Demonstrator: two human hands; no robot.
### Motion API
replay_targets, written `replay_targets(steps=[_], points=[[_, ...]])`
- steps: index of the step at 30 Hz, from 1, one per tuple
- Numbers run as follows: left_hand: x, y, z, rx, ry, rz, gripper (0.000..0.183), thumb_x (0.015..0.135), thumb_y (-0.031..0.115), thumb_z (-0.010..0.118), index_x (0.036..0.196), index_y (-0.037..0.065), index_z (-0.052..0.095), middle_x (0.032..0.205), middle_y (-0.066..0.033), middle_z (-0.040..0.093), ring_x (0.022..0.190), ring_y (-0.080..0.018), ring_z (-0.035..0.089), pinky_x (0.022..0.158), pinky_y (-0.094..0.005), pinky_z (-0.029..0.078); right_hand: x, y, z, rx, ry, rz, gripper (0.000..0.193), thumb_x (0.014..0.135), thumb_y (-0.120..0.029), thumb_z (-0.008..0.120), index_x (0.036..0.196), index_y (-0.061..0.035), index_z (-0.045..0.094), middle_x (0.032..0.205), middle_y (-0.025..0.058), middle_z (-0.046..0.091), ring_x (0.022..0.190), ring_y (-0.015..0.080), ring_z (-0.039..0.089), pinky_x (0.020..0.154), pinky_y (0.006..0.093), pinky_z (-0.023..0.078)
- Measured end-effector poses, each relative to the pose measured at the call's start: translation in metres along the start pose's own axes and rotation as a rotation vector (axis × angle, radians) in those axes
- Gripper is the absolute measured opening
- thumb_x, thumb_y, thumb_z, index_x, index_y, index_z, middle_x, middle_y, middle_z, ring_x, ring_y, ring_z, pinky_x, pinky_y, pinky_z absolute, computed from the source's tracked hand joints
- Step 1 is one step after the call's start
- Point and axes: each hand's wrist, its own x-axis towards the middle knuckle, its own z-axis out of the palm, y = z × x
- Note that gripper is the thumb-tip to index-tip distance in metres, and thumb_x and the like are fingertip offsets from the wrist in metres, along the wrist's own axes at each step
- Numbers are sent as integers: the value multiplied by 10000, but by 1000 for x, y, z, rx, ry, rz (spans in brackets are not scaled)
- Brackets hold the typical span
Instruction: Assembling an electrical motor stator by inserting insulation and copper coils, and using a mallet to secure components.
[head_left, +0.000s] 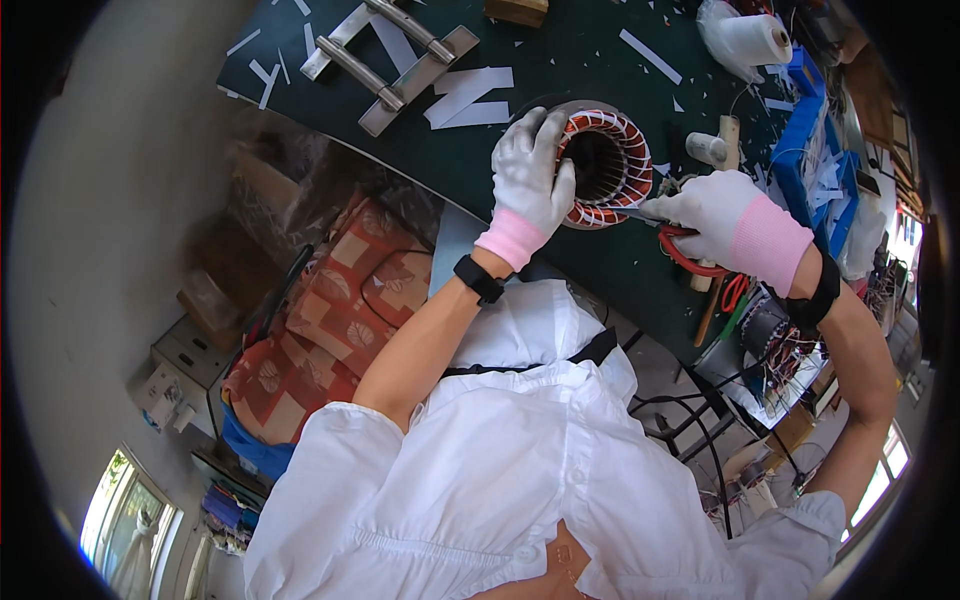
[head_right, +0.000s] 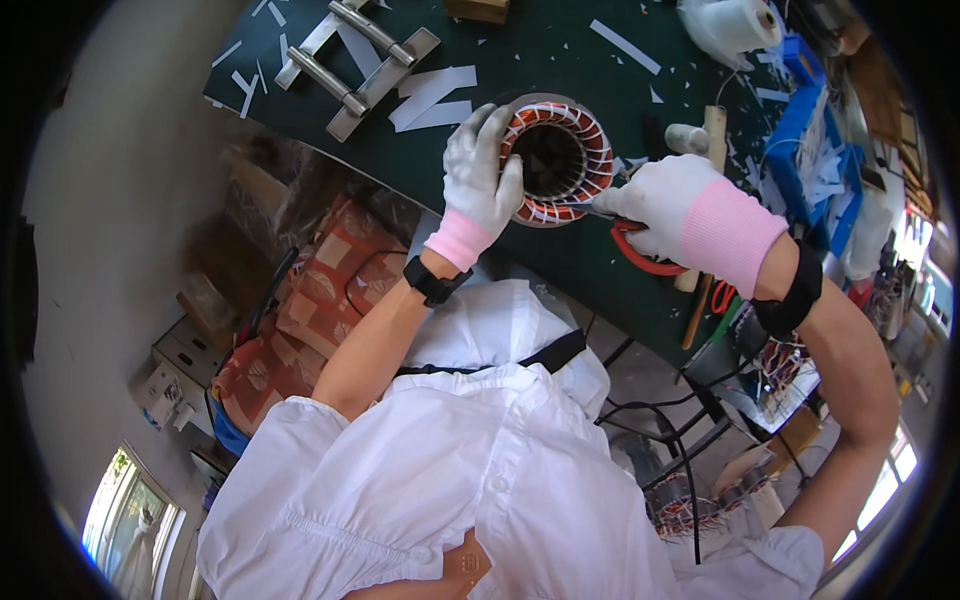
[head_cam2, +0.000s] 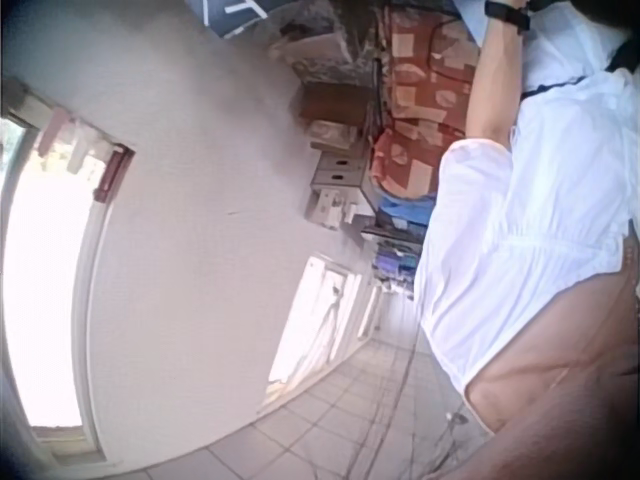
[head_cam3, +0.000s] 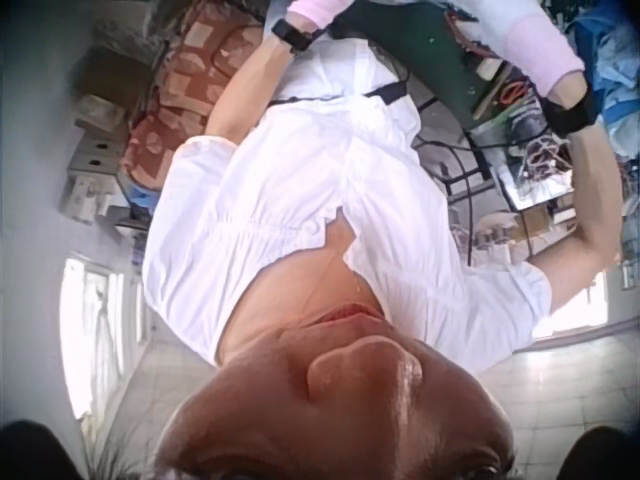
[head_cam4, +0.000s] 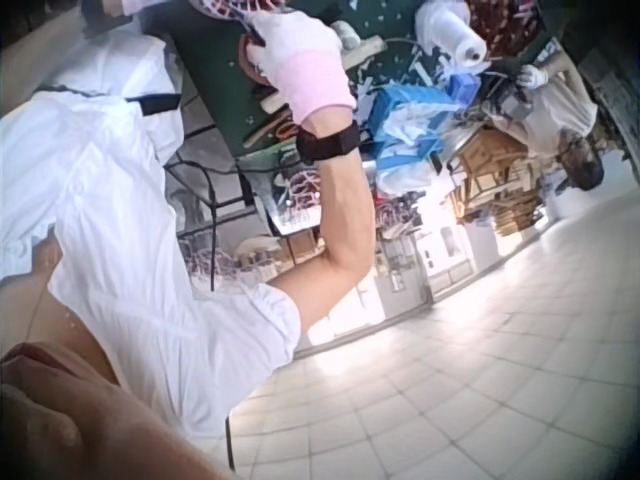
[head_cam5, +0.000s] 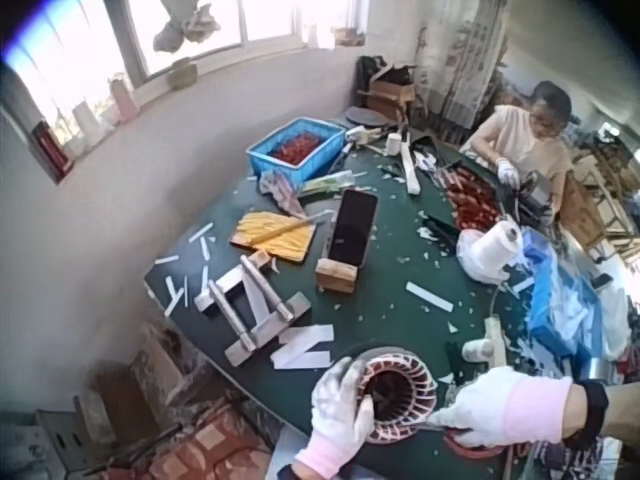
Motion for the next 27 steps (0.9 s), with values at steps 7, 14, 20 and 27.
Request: replay_targets(steps=[7,14,20,27], points=[[-1,0,0,-11,1,-14,514,773,81,551,1281,59,469,1265,-218,490,1149,-395,467,1012,-470,347,3,-5,2,29,-10,20,462,758,-141,633,1218,-188,617,690,144,585,657,322,614,643,425,507],[1,-3,3,-2,2,1,510,775,62,542,1281,58,478,1269,-206,491,1136,-380,480,1003,-455,360,3,-12,9,94,-3,105,439,776,-136,634,1213,-174,613,730,138,610,690,309,632,662,411,515],[3,-5,1,-3,-39,26,512,783,47,520,1292,44,463,1290,-201,473,1141,-376,479,998,-431,376,6,-13,20,128,7,136,399,808,-171,628,1206,-162,605,798,131,641,757,305,650,691,405,524],[51,-22,-17,-230,-404,157,484,826,77,499,1305,29,452,1317,-205,447,1219,-373,429,1049,-411,341,-35,3,131,673,901,422,457,840,-136,623,1286,-112,526,1032,148,658,809,293,656,738,361,502]])
